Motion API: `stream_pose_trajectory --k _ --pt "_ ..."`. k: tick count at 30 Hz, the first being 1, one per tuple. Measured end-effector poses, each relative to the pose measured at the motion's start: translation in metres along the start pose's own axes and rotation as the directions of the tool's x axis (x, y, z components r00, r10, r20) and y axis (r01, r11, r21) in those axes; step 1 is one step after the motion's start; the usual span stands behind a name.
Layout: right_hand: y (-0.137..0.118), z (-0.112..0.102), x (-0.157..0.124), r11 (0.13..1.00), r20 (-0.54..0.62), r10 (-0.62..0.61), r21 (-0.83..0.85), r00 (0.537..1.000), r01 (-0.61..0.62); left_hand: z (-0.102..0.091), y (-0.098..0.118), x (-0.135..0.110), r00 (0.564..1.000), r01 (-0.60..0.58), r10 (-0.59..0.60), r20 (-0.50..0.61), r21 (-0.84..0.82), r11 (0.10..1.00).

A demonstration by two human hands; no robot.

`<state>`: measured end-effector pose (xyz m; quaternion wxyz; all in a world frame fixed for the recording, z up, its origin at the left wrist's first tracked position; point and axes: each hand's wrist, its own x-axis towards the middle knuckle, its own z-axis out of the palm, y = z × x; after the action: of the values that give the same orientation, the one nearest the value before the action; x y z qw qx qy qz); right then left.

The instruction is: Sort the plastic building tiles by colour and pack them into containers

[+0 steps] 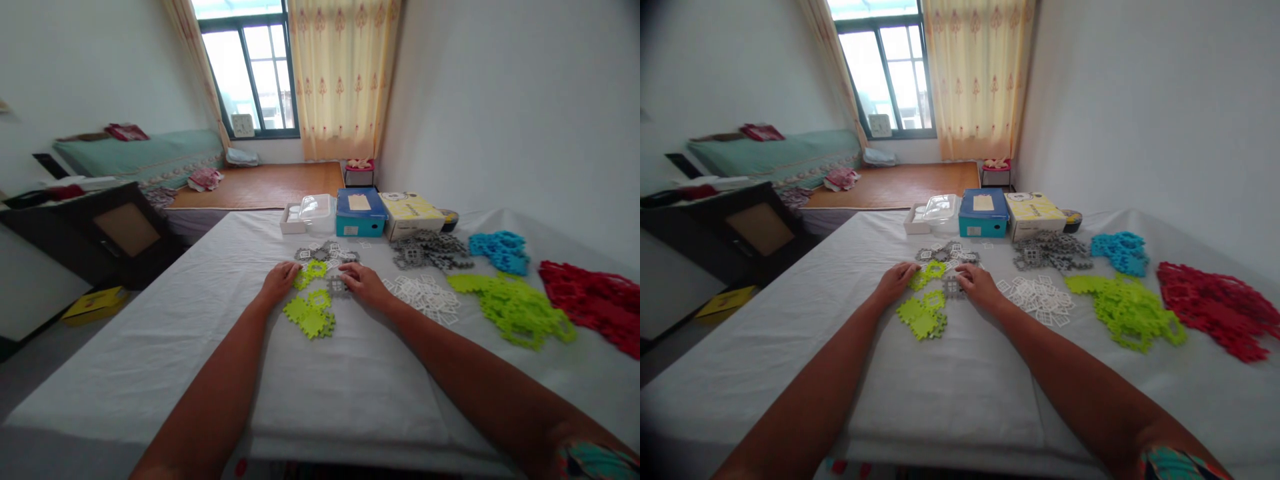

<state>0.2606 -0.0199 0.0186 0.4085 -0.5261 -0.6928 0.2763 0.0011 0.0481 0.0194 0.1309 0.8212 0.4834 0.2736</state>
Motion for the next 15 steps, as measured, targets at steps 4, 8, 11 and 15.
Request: stream_pose_trajectory --k 4,8,11,15 --pt "0.000 -0.005 -0.001 0.992 0.060 -0.033 -0.121 0.998 0.040 0.001 -0.002 0.001 1.000 0.005 -0.005 -0.002 -0.002 1.000" --pt "0.000 -0.009 -0.002 0.964 0.224 -0.151 -0.181 0.963 0.194 0.002 -0.003 0.001 1.000 0.001 -0.001 0.005 0.004 1.000" --pt "0.002 -0.011 -0.003 0.939 0.266 -0.207 -0.216 0.942 0.267 0.001 -0.002 0.001 1.000 -0.003 0.003 0.006 0.011 1.000" --pt "0.001 -0.013 -0.002 0.950 0.230 -0.175 -0.216 0.957 0.226 0.000 0.000 0.000 1.000 0.005 -0.005 -0.001 0.008 1.000"
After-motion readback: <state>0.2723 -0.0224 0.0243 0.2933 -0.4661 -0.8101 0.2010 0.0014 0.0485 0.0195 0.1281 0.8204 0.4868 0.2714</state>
